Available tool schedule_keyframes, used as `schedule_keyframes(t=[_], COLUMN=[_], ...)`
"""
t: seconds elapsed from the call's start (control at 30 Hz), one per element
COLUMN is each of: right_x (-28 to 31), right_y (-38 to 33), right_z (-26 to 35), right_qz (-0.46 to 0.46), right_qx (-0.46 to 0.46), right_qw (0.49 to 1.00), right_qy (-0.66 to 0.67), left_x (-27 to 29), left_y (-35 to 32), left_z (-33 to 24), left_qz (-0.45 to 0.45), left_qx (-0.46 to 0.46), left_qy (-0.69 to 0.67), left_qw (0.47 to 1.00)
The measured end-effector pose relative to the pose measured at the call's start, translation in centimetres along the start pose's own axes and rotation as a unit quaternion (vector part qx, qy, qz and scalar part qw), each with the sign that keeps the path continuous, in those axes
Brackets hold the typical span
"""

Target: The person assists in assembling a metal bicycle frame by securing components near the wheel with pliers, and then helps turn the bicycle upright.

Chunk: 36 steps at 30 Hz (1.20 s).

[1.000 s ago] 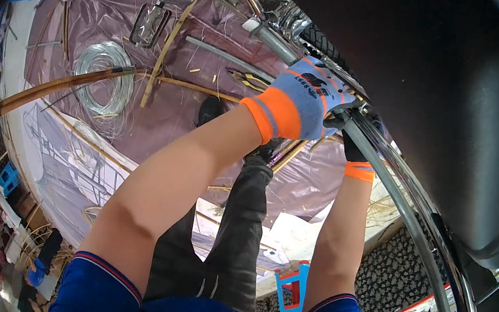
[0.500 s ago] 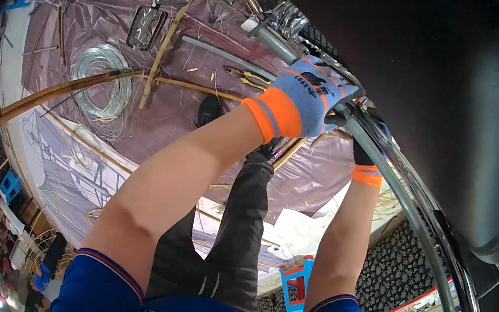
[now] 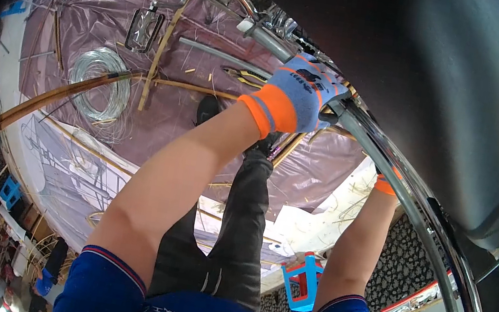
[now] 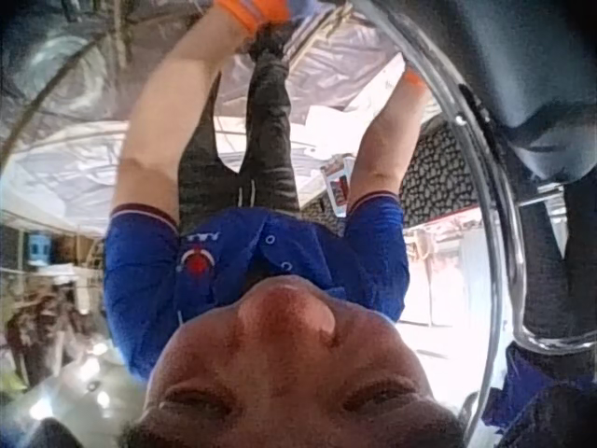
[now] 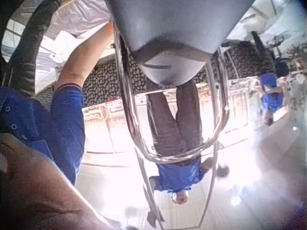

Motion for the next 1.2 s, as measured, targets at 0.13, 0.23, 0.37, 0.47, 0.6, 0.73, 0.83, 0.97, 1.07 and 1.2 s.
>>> schedule_keyframes(t=[0.13,0.23,0.37,0.47,0.6,0.73,0.83,0.97,1.07,1.2], right_x=[1.6,2.3,2.7,2.7,3.0,2.4,3.9,3.1,0.9,-1.7], right_y=[1.5,2.3,2.6,2.9,3.1,3.1,3.4,2.4,1.0,-0.5], right_z=[0.6,0.9,0.8,0.6,0.5,0.1,0.4,-0.4,-2.2,-3.4], right_qz=[-0.015,-0.021,-0.022,-0.016,-0.013,-0.001,0.001,0.020,0.044,0.073], right_qx=[0.001,0.002,-0.007,-0.010,-0.013,-0.016,-0.019,-0.032,-0.044,-0.042], right_qw=[1.000,1.000,0.999,1.000,1.000,1.000,1.000,0.999,0.998,0.996], right_qy=[0.008,0.014,0.024,0.023,0.021,0.024,0.019,0.020,0.010,-0.002], left_x=[1.0,3.6,3.4,3.1,3.2,0.8,2.0,2.0,1.9,-0.2], left_y=[0.3,0.8,-0.1,0.9,1.4,0.6,1.1,0.7,0.4,-0.2], left_z=[-0.4,-1.0,-1.0,-0.8,-1.0,0.0,-0.8,-0.6,-0.6,0.1], left_qz=[0.021,0.070,0.001,0.045,0.110,-0.067,-0.041,0.020,0.014,-0.090], left_qx=[0.005,0.016,-0.011,0.008,0.035,-0.016,-0.005,0.016,0.019,-0.012], left_qy=[0.023,0.015,0.061,0.045,0.041,0.087,0.081,0.042,0.042,0.063], left_qw=[0.999,0.997,0.998,0.998,0.992,0.994,0.996,0.999,0.999,0.994])
Point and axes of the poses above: each hand's wrist, its own y-axis towards the middle knuckle, its own x-axis out of the back of the hand, z = x × y, the point moved 2 cm from there along y, towards the middle knuckle, and after that the axes turned 10 degrees about -z, right-handed, at the moved point
